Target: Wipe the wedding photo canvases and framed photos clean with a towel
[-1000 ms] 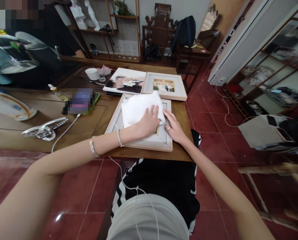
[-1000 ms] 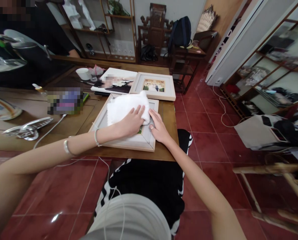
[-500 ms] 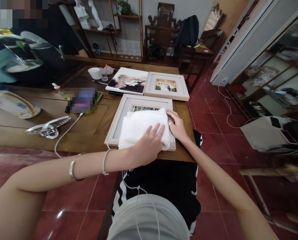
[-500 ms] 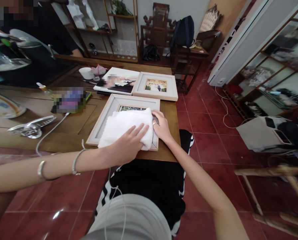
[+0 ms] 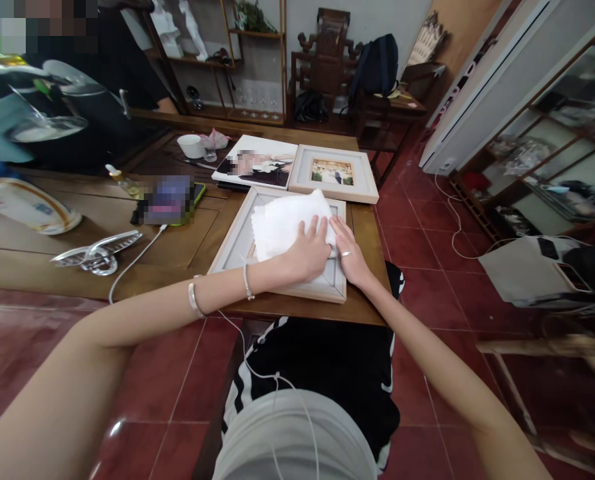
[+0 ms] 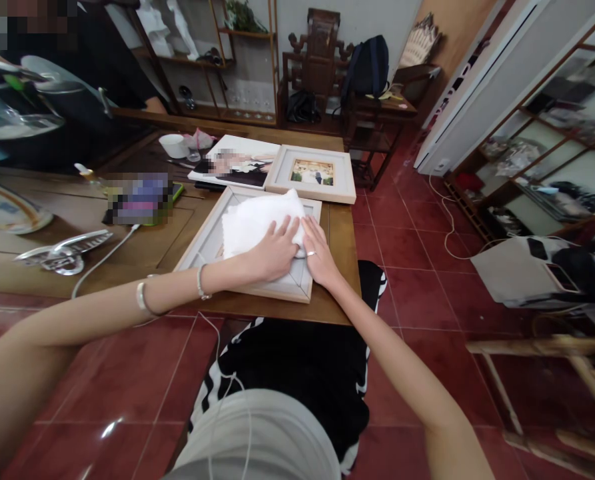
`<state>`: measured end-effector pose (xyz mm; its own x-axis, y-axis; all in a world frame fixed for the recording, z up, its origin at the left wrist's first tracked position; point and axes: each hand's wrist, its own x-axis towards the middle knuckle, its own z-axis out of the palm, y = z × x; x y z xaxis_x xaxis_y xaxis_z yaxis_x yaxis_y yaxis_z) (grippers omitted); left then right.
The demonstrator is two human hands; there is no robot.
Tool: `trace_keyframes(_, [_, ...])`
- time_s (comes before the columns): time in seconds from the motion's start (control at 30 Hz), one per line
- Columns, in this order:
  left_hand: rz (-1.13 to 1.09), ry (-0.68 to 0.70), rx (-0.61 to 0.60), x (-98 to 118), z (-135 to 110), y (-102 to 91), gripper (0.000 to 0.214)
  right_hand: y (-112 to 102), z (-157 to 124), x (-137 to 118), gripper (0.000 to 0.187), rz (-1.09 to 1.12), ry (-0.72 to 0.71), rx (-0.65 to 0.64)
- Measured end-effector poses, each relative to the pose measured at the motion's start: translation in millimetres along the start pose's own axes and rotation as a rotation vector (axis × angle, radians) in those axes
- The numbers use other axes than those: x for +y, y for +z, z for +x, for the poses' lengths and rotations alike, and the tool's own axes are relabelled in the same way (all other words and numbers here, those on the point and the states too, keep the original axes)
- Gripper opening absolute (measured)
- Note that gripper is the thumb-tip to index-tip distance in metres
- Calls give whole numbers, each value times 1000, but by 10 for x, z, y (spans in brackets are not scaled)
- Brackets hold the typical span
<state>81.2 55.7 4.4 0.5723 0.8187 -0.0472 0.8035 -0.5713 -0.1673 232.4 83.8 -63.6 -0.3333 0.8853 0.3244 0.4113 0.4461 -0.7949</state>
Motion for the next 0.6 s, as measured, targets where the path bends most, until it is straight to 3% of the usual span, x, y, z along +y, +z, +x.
trace_keyframes(0.17, [-17, 20, -105, 200, -232, -151, 43, -9, 3, -58, 70, -2, 45, -21])
trace_keyframes(0.37, [35, 208, -86, 388, -765, -278, 35, -7, 13, -42, 62, -44, 65, -1])
trace_keyframes(0.6, [2, 166, -98, 299, -969, -255, 30, -13, 19, 61, 52, -63, -25, -60])
